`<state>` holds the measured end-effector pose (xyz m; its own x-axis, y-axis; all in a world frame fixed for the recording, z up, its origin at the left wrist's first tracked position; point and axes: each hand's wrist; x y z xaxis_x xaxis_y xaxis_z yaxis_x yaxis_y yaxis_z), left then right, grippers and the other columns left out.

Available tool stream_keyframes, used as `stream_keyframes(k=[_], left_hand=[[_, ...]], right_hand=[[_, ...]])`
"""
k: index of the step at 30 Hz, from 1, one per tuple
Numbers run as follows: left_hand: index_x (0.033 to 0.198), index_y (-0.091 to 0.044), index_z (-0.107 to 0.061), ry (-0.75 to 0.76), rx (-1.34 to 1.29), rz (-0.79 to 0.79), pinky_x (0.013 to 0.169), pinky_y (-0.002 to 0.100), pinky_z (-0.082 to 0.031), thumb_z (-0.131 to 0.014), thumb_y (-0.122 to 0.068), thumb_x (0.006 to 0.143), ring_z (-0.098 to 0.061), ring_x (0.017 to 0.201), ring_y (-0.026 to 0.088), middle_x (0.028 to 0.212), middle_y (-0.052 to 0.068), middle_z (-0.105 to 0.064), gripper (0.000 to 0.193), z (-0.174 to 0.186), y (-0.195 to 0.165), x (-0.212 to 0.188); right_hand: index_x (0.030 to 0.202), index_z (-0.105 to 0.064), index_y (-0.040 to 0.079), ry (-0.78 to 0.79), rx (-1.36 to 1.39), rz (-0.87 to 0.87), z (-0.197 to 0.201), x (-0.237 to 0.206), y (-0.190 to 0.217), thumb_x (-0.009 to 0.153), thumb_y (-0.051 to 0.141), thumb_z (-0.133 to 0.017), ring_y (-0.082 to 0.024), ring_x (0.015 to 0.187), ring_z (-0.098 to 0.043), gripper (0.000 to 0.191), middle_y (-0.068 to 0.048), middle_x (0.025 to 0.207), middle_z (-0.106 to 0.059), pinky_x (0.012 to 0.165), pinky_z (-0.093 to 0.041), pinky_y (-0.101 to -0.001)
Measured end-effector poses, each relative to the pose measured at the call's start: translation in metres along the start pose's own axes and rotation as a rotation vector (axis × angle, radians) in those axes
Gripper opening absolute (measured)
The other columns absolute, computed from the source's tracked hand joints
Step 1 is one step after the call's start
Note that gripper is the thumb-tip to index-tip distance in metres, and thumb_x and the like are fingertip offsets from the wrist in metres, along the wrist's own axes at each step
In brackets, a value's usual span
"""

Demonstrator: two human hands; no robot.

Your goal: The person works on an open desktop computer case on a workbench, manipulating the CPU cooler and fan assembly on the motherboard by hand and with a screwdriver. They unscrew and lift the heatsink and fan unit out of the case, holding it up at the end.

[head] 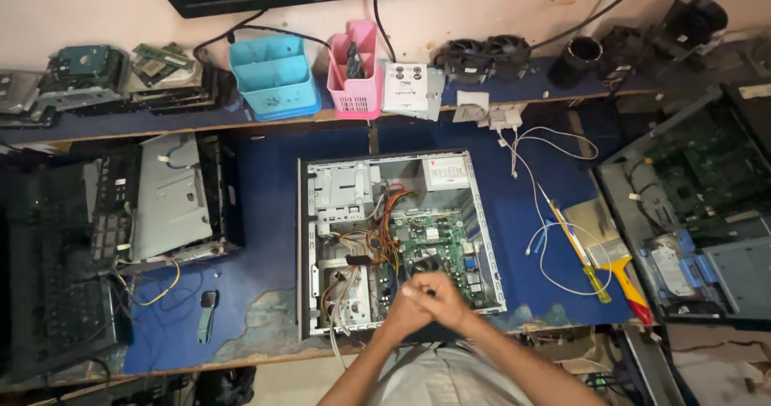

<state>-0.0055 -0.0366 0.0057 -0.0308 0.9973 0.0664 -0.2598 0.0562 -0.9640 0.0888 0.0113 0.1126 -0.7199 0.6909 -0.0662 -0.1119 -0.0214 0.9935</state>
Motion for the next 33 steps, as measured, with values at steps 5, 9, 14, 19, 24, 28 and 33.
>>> stream_keyframes(k=[5,9,14,19,24,28,33], left_hand=[[0.113,0.002,-0.06,-0.079,0.052,0.08,0.071,0.045,-0.054,-0.07,-0.018,0.083,-0.07,0.086,0.039,0.094,0.022,-0.071,0.037,0.0,-0.004,0.006],[0.099,0.0,-0.07,-0.169,0.159,-0.016,0.064,0.048,-0.051,-0.075,-0.016,0.072,-0.064,0.07,0.043,0.091,0.023,-0.07,0.031,0.002,-0.008,-0.001],[0.095,0.002,-0.064,-0.145,0.067,0.018,0.072,0.049,-0.054,-0.073,-0.017,0.079,-0.069,0.084,0.042,0.088,0.024,-0.07,0.027,0.0,-0.003,0.001],[0.089,0.002,-0.066,-0.16,0.121,0.102,0.073,0.049,-0.054,-0.068,-0.016,0.082,-0.071,0.084,0.043,0.085,0.026,-0.071,0.02,0.0,-0.002,0.006],[0.09,0.004,-0.067,-0.156,0.113,-0.107,0.071,0.051,-0.053,-0.069,-0.016,0.077,-0.068,0.083,0.046,0.087,0.026,-0.071,0.024,-0.002,-0.008,0.0],[0.087,0.004,-0.066,-0.125,0.169,0.049,0.073,0.05,-0.054,-0.07,-0.017,0.08,-0.069,0.083,0.045,0.086,0.026,-0.07,0.023,-0.001,-0.01,0.001],[0.09,0.005,-0.064,-0.143,0.047,0.028,0.072,0.046,-0.056,-0.072,-0.015,0.076,-0.07,0.084,0.043,0.086,0.024,-0.071,0.026,0.0,-0.003,0.001]], right_hand=[[0.088,-0.061,0.001,-0.304,-0.078,0.137,-0.015,0.0,0.002,0.094,0.012,-0.07,-0.009,0.07,-0.056,0.016,-0.001,0.074,-0.06,0.064,-0.045,-0.026],[0.096,-0.063,0.001,-0.309,-0.128,0.274,-0.023,-0.007,0.009,0.092,0.012,-0.069,-0.008,0.08,-0.061,0.013,0.0,0.086,-0.066,0.072,-0.05,-0.0239],[0.086,-0.065,0.0,0.149,0.139,-0.148,0.01,0.021,0.01,0.098,0.018,-0.069,-0.012,0.061,-0.053,0.022,-0.006,0.071,-0.061,0.057,-0.041,-0.0291],[0.092,-0.056,0.0,-0.291,-0.146,0.409,-0.004,0.019,0.014,0.091,0.013,-0.069,-0.01,0.081,-0.051,0.019,-0.005,0.087,-0.056,0.073,-0.043,-0.0265],[0.08,-0.051,0.002,-0.369,0.041,0.307,-0.02,0.004,0.015,0.097,0.012,-0.064,-0.009,0.071,-0.044,0.024,-0.001,0.075,-0.049,0.064,-0.038,-0.0253],[0.067,-0.055,0.002,-0.394,0.1,0.221,-0.016,0.01,0.01,0.099,0.015,-0.059,-0.009,0.058,-0.048,0.035,-0.003,0.065,-0.06,0.056,-0.039,-0.0265],[0.058,-0.052,0.004,-0.293,0.086,0.174,-0.012,0.011,0.002,0.101,0.019,-0.058,-0.01,0.05,-0.048,0.046,-0.002,0.053,-0.053,0.051,-0.04,-0.0282]])
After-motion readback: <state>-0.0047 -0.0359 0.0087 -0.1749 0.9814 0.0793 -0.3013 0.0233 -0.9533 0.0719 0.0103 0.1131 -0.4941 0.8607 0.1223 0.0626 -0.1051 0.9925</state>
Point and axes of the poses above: each hand's wrist, its own x-axis towards the middle knuckle, its own z-axis out of the back of the hand, y = z × x
